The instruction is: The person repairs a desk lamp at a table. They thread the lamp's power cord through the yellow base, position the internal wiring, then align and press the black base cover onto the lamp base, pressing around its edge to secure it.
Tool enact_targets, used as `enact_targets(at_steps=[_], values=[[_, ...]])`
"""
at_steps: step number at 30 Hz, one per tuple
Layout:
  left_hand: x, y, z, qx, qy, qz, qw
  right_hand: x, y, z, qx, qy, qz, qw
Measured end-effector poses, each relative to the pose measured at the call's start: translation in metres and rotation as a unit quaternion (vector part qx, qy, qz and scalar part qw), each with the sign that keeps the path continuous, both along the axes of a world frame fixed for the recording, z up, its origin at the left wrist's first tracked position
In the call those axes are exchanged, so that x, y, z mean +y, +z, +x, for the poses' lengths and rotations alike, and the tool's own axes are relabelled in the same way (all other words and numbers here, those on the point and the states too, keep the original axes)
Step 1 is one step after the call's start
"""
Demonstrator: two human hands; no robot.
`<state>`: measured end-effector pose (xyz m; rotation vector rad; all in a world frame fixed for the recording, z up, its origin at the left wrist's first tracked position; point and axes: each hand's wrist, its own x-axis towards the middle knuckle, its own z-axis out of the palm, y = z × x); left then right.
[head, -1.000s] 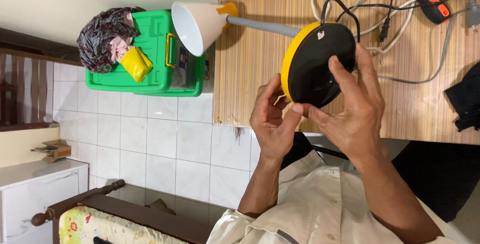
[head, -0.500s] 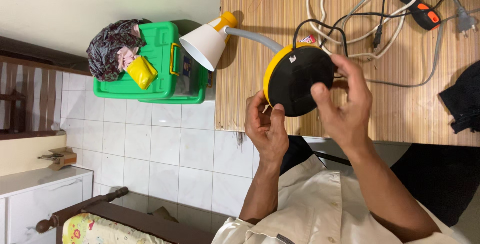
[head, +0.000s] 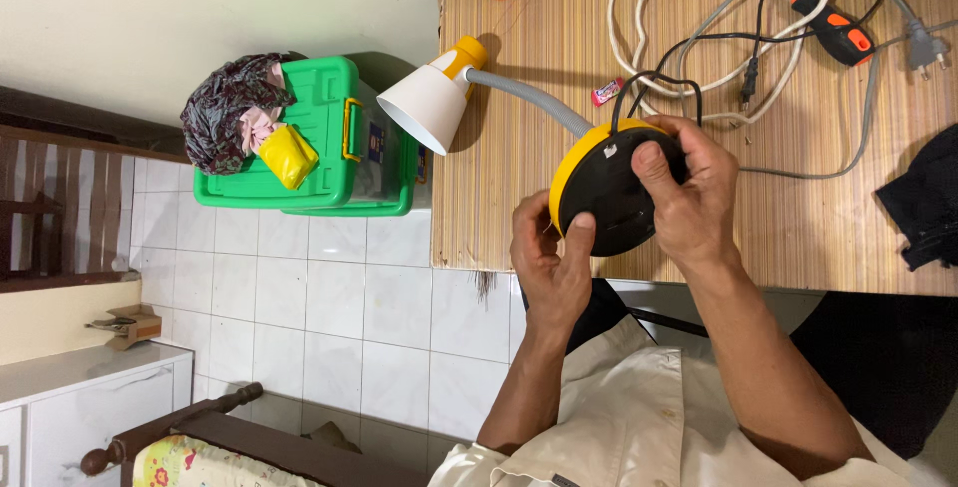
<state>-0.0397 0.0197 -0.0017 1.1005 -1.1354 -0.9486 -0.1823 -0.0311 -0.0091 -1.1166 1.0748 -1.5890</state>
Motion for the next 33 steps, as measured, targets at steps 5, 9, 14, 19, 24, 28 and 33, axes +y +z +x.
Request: enact_targets(at_steps=[5,9,14,19,24,28,33], values=[[-0.008,0.010,-0.010,-0.019,0.016,0.032,0.999,0.010,0.000,0.003,0.084,-0.021,0.003,0.996],[-0.007,0.000,-0.011,-0.058,0.060,0.036,0.996,0.020,0.001,0.002,0.098,-0.027,-0.023,0.995],[0.000,-0.031,-0.008,-0.055,0.105,-0.053,0.992,0.027,0.002,-0.010,-0.023,0.066,-0.052,0.996],[0.006,-0.063,-0.014,-0.030,0.127,-0.099,0.987,0.032,0.005,-0.016,0.090,0.036,-0.124,0.988],[0.008,-0.074,-0.025,0.036,0.092,-0.104,0.990,0.033,0.003,-0.018,0.151,-0.032,-0.147,0.977],[0.006,-0.063,-0.027,0.000,0.057,-0.100,0.993,0.033,-0.007,-0.018,0.148,-0.061,-0.160,0.974],[0.008,-0.042,-0.016,-0.096,0.012,-0.036,0.995,0.031,-0.021,-0.018,0.182,-0.098,-0.162,0.965]])
